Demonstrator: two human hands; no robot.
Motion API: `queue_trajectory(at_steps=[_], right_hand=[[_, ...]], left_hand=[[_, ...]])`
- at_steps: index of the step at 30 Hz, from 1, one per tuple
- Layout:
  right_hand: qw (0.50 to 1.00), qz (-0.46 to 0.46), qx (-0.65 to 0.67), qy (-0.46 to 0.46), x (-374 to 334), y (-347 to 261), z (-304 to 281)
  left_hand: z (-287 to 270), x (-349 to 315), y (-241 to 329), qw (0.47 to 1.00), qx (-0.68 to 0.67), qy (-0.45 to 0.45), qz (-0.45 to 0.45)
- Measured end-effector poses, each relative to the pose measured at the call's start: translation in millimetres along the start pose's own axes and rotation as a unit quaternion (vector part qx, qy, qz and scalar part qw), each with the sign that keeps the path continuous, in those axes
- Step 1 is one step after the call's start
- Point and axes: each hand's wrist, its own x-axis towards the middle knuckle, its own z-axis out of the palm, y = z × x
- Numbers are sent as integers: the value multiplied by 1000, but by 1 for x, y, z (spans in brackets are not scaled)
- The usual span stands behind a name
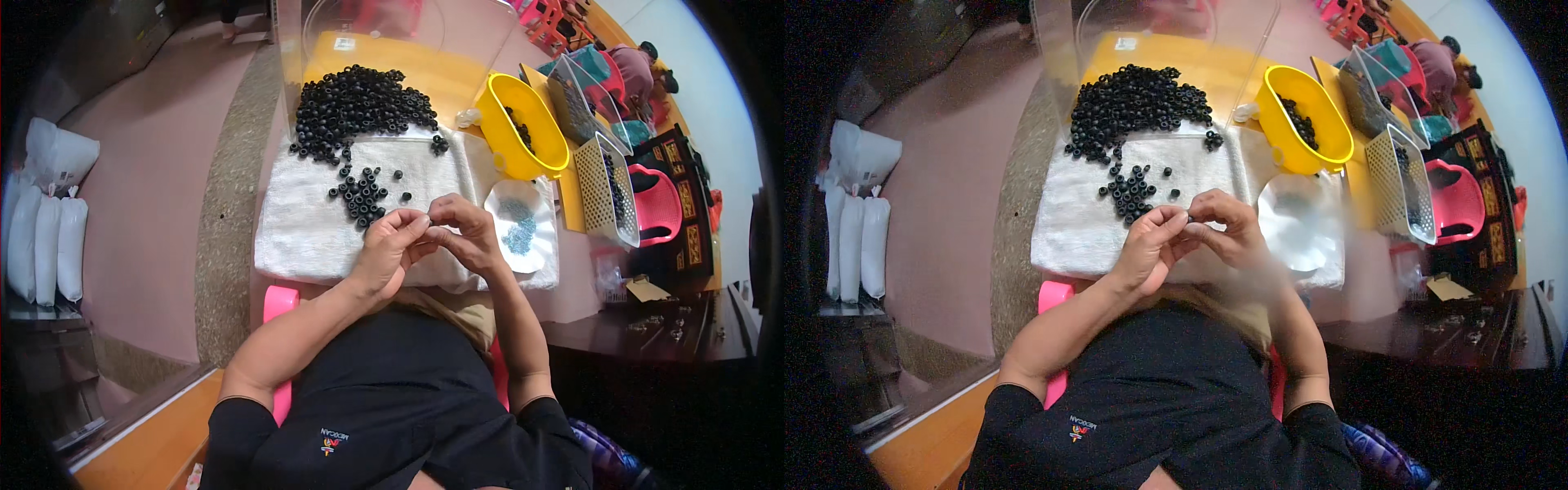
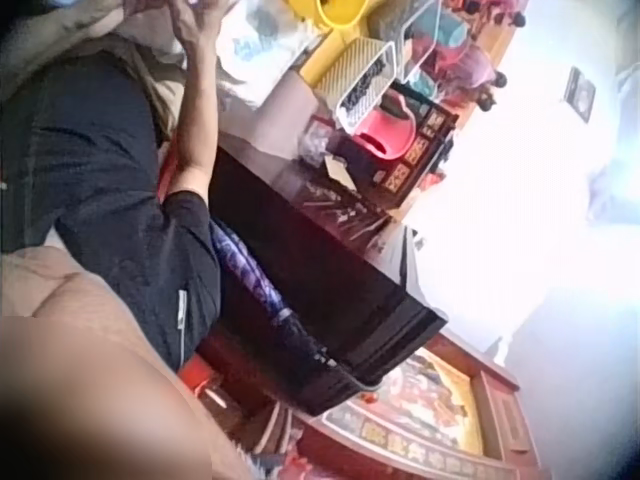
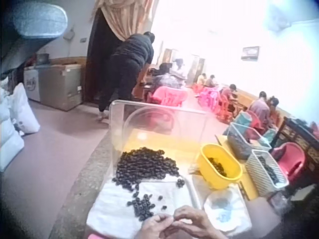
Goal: Inspecting and sorting small black beads at a manual workstation.
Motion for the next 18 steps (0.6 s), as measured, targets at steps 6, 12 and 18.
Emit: queue_trajectory(at_steps=[6,12,18], right_hand=[[998,-23,-44,27,-11,-9,-2],[971,-124,-196,57,-15,-9,-1],[971,-127,-186,79,-25,-1,-4]], left_hand=[[-1,3,-4,999,27,25,-22],[0,2,-4,997,57,56,-9],[6,0,-6,996,66,38,-38]])
